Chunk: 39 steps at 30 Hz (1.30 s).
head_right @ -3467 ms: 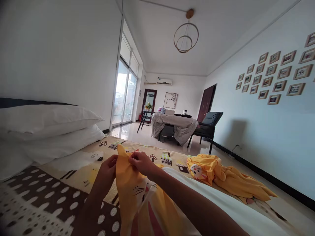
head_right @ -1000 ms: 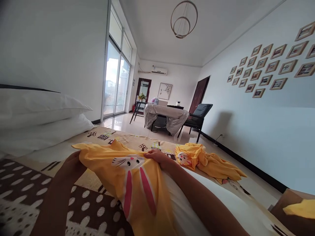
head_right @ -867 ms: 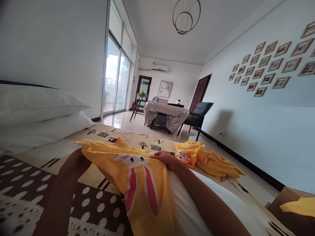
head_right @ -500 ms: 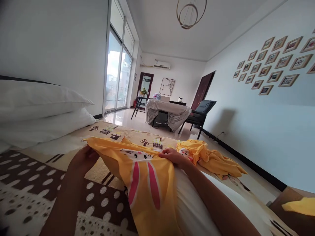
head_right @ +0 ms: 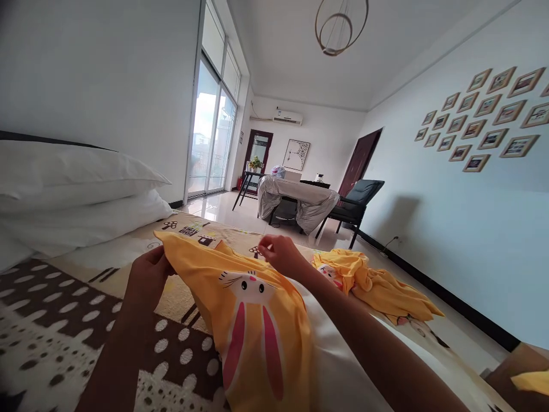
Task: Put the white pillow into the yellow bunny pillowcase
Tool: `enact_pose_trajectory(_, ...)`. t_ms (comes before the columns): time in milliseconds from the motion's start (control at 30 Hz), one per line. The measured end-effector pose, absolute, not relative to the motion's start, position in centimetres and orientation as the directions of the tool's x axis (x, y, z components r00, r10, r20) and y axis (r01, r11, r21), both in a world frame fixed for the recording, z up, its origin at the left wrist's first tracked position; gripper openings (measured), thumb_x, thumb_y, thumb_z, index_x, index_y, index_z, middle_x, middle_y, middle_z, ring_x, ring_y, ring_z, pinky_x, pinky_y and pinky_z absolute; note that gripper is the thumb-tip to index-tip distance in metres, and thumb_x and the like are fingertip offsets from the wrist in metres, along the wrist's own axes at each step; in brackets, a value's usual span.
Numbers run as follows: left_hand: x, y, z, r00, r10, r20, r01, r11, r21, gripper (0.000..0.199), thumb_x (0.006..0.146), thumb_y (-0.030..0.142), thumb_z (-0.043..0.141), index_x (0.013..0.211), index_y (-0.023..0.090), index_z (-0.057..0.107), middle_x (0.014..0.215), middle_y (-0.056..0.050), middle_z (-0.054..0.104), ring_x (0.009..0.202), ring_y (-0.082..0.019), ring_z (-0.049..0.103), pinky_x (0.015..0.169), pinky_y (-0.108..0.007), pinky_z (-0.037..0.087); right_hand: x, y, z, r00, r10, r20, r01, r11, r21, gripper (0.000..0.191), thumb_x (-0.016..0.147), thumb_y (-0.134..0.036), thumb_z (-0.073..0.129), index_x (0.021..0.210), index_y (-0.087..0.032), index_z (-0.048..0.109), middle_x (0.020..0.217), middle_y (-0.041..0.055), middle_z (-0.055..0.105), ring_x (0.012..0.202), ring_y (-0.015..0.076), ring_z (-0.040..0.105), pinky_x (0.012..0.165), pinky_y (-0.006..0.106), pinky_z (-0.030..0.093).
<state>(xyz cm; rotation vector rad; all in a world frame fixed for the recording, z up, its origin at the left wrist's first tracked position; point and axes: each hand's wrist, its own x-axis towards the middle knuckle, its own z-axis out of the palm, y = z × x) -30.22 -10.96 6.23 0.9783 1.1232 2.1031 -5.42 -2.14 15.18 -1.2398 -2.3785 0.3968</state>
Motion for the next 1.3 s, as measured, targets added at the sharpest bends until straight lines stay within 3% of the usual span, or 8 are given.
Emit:
enact_pose_trajectory(67,-29.9,-11.1,6.3,-0.555,0.748,0.364,-0.093,-0.491,0.866,0.020,0.068,0.034,0.067,0.067,0.015,0.062,0.051,0.004,0.050,0.050,-0.009,0.043,0.048,-0.021,0.034,-9.1,-3.7,16.0,-0.635,0.694,0.340,0.466,0.695,-0.547,0.019,0.085,-0.024,0.047,0.079,-0.018,0.064,0.075,0.0014,0.066,0.066,0.0117,0.059,0.061,0.022,0.039)
enact_pose_trajectory(133,-29.4,-11.1,6.4,-0.530,0.759,0.378,-0.071,-0.484,0.872,0.018,0.068,0.033,0.066,0.072,0.016,0.064,0.054,0.004,0.052,0.052,-0.010,0.044,0.051,-0.021,0.036,-12.5,-5.1,15.9,-0.710,0.605,0.361,0.345,0.745,-0.572,0.017,0.082,-0.021,0.051,0.077,-0.017,0.066,0.072,0.0007,0.067,0.061,0.0111,0.059,0.062,0.023,0.041)
enact_pose_trajectory(267,-28.4,-11.0,6.8,-0.517,0.770,0.373,-0.096,-0.485,0.869,0.024,0.065,0.035,0.068,0.077,0.015,0.066,0.062,0.001,0.060,0.058,-0.013,0.050,0.055,-0.023,0.041,-16.1,-6.2,14.5,-0.740,0.575,0.348,0.353,0.773,-0.527,0.013,0.077,-0.018,0.058,0.067,-0.016,0.065,0.056,-0.0025,0.062,0.054,0.0092,0.053,0.057,0.023,0.037)
enact_pose_trajectory(633,-27.1,-10.3,6.7,-0.519,0.729,0.446,-0.005,-0.525,0.851,0.013,0.064,0.028,0.060,0.070,0.016,0.059,0.061,0.003,0.057,0.059,-0.012,0.047,0.053,-0.021,0.037,-16.0,-4.9,13.3,-0.720,0.638,0.274,0.259,0.612,-0.747,0.011,0.071,-0.012,0.055,0.060,-0.017,0.054,0.052,-0.0043,0.053,0.050,0.0093,0.051,0.050,0.021,0.037)
enact_pose_trajectory(900,-27.1,-9.6,5.5,-0.505,0.560,0.657,0.374,-0.544,0.751,0.014,0.069,0.027,0.057,0.062,0.019,0.047,0.054,0.004,0.047,0.054,-0.012,0.040,0.052,-0.023,0.029,-15.9,-4.4,12.7,-0.715,0.661,0.228,0.156,0.469,-0.869,0.006,0.066,-0.018,0.057,0.061,-0.017,0.054,0.049,-0.0048,0.052,0.047,0.0086,0.050,0.048,0.021,0.037)
enact_pose_trajectory(1100,-28.3,-9.7,5.8,-0.390,0.695,0.604,0.421,-0.449,0.788,0.018,0.077,0.029,0.048,0.070,0.016,0.058,0.056,0.001,0.055,0.054,-0.012,0.043,0.053,-0.023,0.030,-15.9,-3.7,12.6,-0.658,0.704,0.266,0.085,0.421,-0.903,0.008,0.062,-0.021,0.059,0.059,-0.017,0.054,0.050,-0.0068,0.050,0.045,0.0066,0.047,0.047,0.020,0.035)
enact_pose_trajectory(1200,-28.4,-9.7,5.9,-0.337,0.752,0.567,0.348,-0.460,0.817,0.014,0.074,0.027,0.050,0.066,0.016,0.055,0.057,0.001,0.054,0.056,-0.013,0.046,0.054,-0.023,0.033,-15.8,-3.5,12.6,-0.658,0.697,0.285,0.076,0.438,-0.896,0.009,0.062,-0.023,0.060,0.060,-0.017,0.054,0.052,-0.0064,0.050,0.047,0.0068,0.047,0.048,0.020,0.035)
enact_pose_trajectory(1300,-28.0,-9.9,6.2,-0.463,0.701,0.543,0.166,-0.533,0.830,0.010,0.066,0.022,0.057,0.074,0.018,0.052,0.067,0.002,0.055,0.064,-0.014,0.051,0.057,-0.022,0.038,-15.7,-3.6,12.5,-0.688,0.666,0.287,0.073,0.457,-0.886,0.010,0.062,-0.025,0.061,0.062,-0.016,0.055,0.055,-0.0053,0.052,0.050,0.0077,0.048,0.050,0.021,0.037)
